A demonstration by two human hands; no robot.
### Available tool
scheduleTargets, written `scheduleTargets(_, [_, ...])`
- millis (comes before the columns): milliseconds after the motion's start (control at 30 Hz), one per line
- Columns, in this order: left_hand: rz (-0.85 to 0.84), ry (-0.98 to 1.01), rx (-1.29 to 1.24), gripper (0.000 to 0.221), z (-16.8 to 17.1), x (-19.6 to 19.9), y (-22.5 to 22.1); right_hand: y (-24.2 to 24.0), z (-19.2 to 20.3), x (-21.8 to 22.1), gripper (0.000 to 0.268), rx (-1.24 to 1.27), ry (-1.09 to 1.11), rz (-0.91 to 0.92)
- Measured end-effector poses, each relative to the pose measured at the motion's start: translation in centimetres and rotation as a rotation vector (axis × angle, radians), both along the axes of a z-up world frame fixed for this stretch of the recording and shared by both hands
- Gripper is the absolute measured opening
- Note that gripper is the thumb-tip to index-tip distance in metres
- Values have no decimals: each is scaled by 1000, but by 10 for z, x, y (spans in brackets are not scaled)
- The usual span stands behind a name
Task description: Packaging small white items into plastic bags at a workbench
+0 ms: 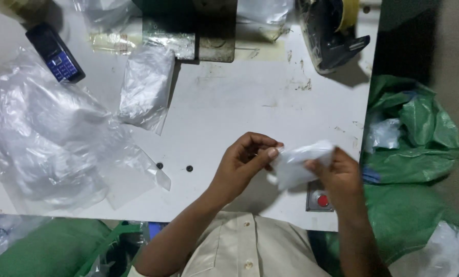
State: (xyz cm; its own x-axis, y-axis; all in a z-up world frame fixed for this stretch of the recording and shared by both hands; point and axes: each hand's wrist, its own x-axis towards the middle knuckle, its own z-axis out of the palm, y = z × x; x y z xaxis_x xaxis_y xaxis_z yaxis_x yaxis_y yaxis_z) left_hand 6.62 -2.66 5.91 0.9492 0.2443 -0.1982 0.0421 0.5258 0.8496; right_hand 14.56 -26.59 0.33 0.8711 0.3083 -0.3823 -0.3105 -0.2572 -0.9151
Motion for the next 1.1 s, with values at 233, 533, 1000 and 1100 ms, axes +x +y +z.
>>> scheduleTargets(233, [220,163,132,20,8,6,107,-110,12,53,27,-899,-1114,-304])
scheduleTargets(533, [832,246,-17,79,-21,51,262,100,32,95,50,324,-120,-154])
scheduleTargets(1000, [793,739,866,76,-96,139,376,269,-14,258,25,182,183,-386])
scheduleTargets(1100, [707,846,965,86,-89,133,365,294,-5,240,40,72,178,-457])
